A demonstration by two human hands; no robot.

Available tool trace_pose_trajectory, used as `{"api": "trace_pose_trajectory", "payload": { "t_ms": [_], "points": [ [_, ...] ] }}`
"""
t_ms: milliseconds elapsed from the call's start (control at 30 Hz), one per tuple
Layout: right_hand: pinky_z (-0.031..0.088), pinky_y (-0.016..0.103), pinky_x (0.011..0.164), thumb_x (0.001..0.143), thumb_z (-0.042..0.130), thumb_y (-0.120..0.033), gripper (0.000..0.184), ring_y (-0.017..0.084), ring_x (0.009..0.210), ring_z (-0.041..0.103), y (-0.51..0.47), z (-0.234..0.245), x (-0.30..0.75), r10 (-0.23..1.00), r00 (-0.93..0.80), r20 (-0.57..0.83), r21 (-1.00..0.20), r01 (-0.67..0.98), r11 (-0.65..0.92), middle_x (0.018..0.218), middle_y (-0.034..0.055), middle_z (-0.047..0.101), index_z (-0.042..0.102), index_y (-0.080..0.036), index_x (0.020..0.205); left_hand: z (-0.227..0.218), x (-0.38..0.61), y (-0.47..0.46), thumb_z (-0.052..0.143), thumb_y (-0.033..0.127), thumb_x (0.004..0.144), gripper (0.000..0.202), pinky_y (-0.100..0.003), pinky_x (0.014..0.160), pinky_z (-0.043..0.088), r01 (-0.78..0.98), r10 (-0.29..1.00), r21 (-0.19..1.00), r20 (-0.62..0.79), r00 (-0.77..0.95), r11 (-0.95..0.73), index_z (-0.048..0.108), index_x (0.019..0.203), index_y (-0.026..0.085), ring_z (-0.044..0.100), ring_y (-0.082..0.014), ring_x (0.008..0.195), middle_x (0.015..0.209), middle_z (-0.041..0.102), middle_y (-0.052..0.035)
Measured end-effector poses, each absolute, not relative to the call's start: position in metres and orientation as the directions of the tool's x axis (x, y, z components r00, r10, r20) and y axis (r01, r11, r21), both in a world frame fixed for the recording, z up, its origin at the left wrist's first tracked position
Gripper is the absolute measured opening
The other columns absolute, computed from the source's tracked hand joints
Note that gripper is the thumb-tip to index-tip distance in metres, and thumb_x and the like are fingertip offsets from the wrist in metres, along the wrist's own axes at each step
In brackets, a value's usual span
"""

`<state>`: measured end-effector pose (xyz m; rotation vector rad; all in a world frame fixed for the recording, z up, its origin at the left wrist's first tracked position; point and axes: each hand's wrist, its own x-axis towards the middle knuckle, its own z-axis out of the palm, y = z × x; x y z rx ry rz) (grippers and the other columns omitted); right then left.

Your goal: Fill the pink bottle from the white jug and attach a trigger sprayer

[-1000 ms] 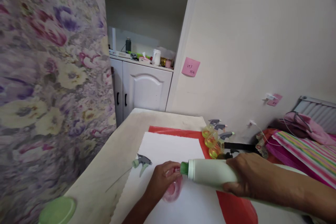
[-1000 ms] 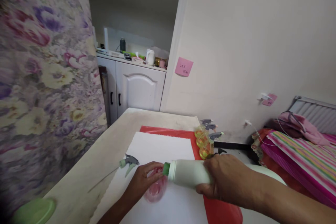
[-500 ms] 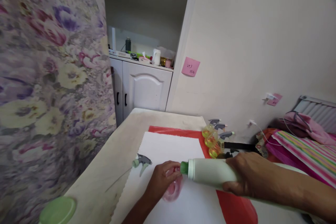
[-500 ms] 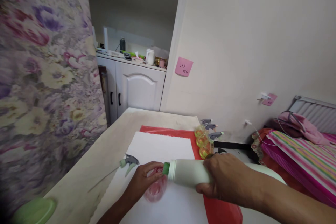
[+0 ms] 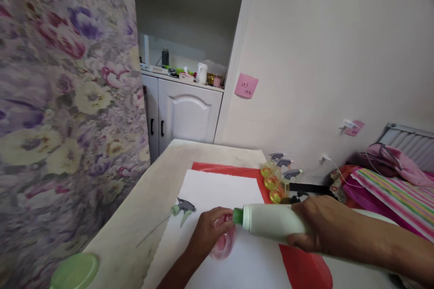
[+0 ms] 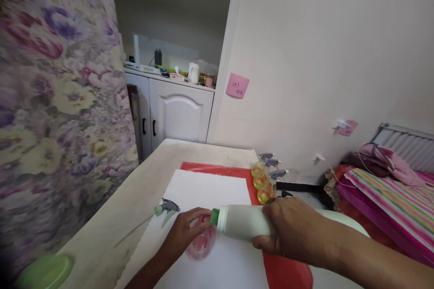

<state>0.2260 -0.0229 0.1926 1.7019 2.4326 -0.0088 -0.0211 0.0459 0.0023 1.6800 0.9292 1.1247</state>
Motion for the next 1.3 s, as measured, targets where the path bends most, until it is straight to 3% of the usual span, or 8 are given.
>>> {"api": "trace_pose_trajectory", "payload": {
  "t_ms": [800,1300],
  "points": [
    [0.029,0.030,0.053,0.077,0.062,-0.045,0.025,0.027,0.065,0.069,-0.023,0.183,0.233,0.938,-0.322,-0.129,0.057,0.942,0.331,0.075,0.0098,0.075,0.071,-0.022,0.084,0.004,-0.021,0.046,0.067,0.021,0.078,0.017,-0.029,0.082,0.047,0.110,0.909,0.939,0.280,0.310,-0.327,0.076,0.092,0.022,0.068,-0.0212,0.089,0.093,0.077,-0.0040],
    [0.037,0.025,0.055,0.081,0.054,-0.054,0.036,0.019,0.065,0.064,-0.026,0.135,0.262,0.944,-0.271,-0.190,-0.273,0.938,0.214,0.076,0.0052,0.073,0.066,-0.020,0.082,0.004,-0.020,0.048,0.066,0.026,0.077,0.018,-0.030,0.082,0.049,0.106,0.917,0.943,0.274,0.289,-0.315,0.075,0.091,0.021,0.068,-0.0221,0.088,0.092,0.077,-0.0043]
  ]
}}
